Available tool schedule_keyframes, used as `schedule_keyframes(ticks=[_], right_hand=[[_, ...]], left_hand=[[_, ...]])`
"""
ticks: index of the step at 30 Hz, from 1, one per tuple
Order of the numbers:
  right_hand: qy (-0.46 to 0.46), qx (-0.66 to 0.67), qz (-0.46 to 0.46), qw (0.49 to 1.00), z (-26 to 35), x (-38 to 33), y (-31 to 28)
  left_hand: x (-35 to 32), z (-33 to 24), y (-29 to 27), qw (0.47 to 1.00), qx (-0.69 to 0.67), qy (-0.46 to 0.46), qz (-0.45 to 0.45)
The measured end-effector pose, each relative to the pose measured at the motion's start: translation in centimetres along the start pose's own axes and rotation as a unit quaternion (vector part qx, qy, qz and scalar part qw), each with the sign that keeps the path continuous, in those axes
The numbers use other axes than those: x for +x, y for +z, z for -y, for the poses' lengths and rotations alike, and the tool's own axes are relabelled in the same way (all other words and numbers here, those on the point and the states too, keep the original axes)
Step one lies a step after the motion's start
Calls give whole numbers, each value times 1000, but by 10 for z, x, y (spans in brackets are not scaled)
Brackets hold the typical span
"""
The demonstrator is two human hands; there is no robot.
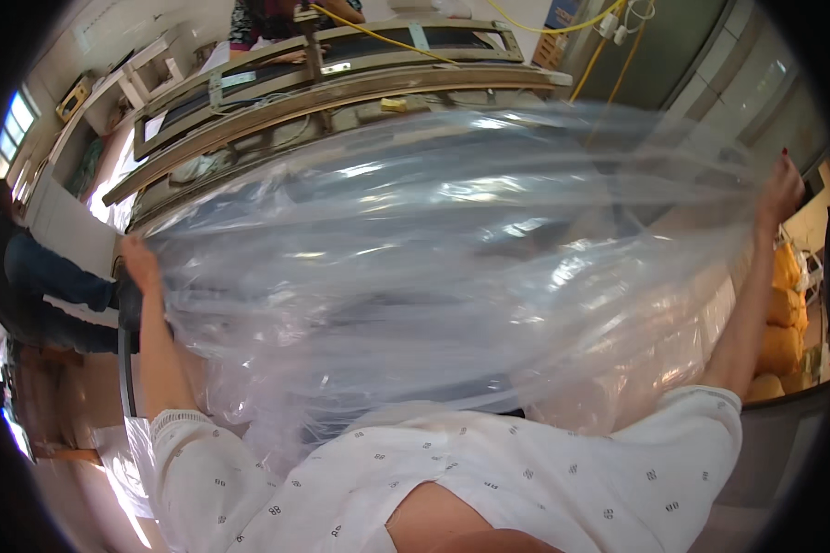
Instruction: The recorder is wrapping a large, curved industrial component with a large plastic sheet.
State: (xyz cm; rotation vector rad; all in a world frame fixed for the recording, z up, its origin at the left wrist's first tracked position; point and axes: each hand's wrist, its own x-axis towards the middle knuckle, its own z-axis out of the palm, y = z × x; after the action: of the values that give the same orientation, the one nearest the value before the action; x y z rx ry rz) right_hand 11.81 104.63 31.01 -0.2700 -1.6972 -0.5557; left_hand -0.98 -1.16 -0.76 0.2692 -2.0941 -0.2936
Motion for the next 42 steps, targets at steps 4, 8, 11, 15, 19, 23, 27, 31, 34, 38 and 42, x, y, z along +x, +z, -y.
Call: schedule_keyframes(ticks=[4,8,11,15,19,23,27,31,34,38,42], right_hand=[[-237,366,48,899,238,-96,-40],[-223,162,397,875,244,-207,30],[-6,366,457,811,268,-203,46],[9,370,329,869,305,-177,44],[-84,293,223,926,339,-137,46],[-157,282,423,847,367,-82,49],[2,513,671,535,354,-86,99],[254,673,627,299,361,-65,73],[156,630,663,372,338,-86,91],[56,535,640,549,350,-165,98],[69,526,531,661,368,-184,85]], left_hand=[[14,130,-111,958,242,145,-43],[13,73,-100,977,193,18,92],[-6,62,-90,971,205,17,125],[-7,54,-88,979,177,-28,93],[-2,58,-85,977,173,-55,110],[-11,66,-96,974,178,-70,118],[-8,61,-81,976,178,-68,110],[-10,62,-93,974,183,-66,115],[-2,73,-87,980,142,-69,118],[-3,107,-102,981,150,-116,49],[13,118,-172,974,94,-202,48]])
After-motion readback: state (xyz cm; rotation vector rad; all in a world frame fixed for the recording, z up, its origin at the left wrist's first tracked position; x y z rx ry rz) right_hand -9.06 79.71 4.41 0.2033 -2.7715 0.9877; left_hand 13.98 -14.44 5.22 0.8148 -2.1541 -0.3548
